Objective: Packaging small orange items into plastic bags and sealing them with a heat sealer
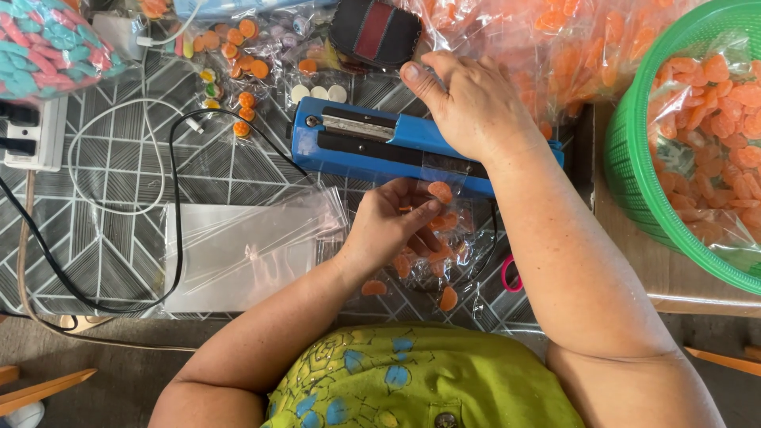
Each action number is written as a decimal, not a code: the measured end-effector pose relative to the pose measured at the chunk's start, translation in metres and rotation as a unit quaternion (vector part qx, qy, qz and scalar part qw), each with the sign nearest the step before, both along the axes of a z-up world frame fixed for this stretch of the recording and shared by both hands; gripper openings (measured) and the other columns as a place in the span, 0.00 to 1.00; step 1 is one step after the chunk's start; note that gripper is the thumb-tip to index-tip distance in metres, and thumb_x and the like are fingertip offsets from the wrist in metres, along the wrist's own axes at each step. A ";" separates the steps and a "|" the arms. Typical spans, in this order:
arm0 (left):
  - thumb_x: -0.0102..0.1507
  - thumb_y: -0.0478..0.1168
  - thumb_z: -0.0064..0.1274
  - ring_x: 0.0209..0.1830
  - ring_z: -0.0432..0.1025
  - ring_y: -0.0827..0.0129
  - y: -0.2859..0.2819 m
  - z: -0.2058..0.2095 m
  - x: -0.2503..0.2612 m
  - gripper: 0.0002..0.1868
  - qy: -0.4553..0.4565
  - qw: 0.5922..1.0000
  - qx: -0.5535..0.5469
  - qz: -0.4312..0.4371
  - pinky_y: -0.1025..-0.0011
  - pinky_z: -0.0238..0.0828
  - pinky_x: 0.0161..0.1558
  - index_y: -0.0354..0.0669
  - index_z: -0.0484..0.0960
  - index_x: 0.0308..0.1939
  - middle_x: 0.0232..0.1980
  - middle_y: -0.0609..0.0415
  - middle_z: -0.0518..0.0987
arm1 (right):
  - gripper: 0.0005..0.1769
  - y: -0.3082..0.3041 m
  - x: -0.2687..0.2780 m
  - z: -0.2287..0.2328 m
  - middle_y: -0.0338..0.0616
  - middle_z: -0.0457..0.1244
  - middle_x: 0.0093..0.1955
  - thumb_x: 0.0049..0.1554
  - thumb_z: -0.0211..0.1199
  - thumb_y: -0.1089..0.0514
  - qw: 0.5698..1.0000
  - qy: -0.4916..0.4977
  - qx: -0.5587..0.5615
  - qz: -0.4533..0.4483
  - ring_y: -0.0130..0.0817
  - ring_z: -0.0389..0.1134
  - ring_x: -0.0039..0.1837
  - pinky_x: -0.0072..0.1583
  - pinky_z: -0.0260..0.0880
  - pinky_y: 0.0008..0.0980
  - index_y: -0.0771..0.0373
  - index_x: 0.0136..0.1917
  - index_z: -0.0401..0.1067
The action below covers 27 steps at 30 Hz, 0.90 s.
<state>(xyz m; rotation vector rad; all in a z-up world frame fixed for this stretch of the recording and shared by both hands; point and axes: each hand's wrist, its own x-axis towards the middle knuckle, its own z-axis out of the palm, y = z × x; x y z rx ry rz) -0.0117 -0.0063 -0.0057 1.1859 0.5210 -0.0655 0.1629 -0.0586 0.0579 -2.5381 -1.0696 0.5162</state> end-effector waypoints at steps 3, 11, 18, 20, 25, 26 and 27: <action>0.64 0.38 0.57 0.22 0.81 0.56 -0.001 -0.001 0.000 0.17 0.004 1.000 -0.017 0.001 0.70 0.81 0.22 0.32 0.79 0.54 0.41 0.41 0.86 | 0.49 -0.001 0.000 -0.003 0.58 0.63 0.68 0.60 0.28 0.23 1.000 -0.007 0.003 -0.002 0.60 0.55 0.73 0.70 0.49 0.59 0.56 0.77 0.62; 0.65 0.39 0.56 0.23 0.82 0.55 0.000 0.000 0.001 0.15 0.007 1.000 -0.013 0.001 0.69 0.80 0.21 0.33 0.80 0.53 0.36 0.41 0.85 | 0.48 -0.001 0.006 -0.012 0.56 0.64 0.68 0.63 0.32 0.23 0.999 -0.045 0.025 0.016 0.61 0.56 0.70 0.68 0.51 0.60 0.62 0.73 0.67; 0.65 0.37 0.56 0.23 0.82 0.52 -0.003 0.001 -0.004 0.15 -0.011 1.000 -0.012 0.011 0.65 0.81 0.22 0.32 0.80 0.53 0.40 0.42 0.85 | 0.48 -0.003 0.000 0.000 0.53 0.63 0.70 0.61 0.31 0.22 0.998 -0.055 0.031 0.009 0.60 0.59 0.71 0.69 0.53 0.58 0.58 0.72 0.68; 0.64 0.39 0.57 0.23 0.81 0.51 -0.004 -0.006 -0.004 0.18 -0.006 1.000 -0.019 0.015 0.65 0.80 0.22 0.32 0.79 0.55 0.40 0.42 0.85 | 0.38 -0.006 -0.012 0.017 0.51 0.64 0.70 0.64 0.39 0.30 0.998 -0.008 0.063 -0.016 0.51 0.63 0.72 0.67 0.59 0.54 0.55 0.74 0.66; 0.65 0.40 0.56 0.22 0.80 0.57 -0.004 0.000 -0.006 0.16 -0.010 0.999 -0.028 0.031 0.69 0.78 0.22 0.31 0.80 0.52 0.42 0.39 0.87 | 0.29 -0.032 0.003 0.002 0.57 0.68 0.62 0.69 0.44 0.42 0.934 -0.182 0.305 0.043 0.53 0.68 0.63 0.64 0.59 0.54 0.65 0.68 0.70; 0.65 0.41 0.56 0.22 0.80 0.59 -0.003 0.003 -0.006 0.16 -0.006 0.999 -0.017 0.027 0.70 0.77 0.22 0.32 0.81 0.51 0.42 0.40 0.87 | 0.17 -0.037 0.006 -0.003 0.60 0.69 0.56 0.73 0.54 0.57 0.869 -0.259 0.413 0.085 0.50 0.73 0.57 0.57 0.75 0.43 0.72 0.64 0.72; 0.65 0.41 0.56 0.22 0.80 0.59 -0.004 0.002 -0.006 0.16 -0.008 0.999 -0.016 0.028 0.70 0.77 0.22 0.32 0.81 0.51 0.42 0.40 0.87 | 0.17 -0.046 -0.006 0.004 0.60 0.69 0.56 0.73 0.54 0.57 0.868 -0.260 0.414 0.086 0.50 0.73 0.57 0.57 0.75 0.43 0.72 0.64 0.72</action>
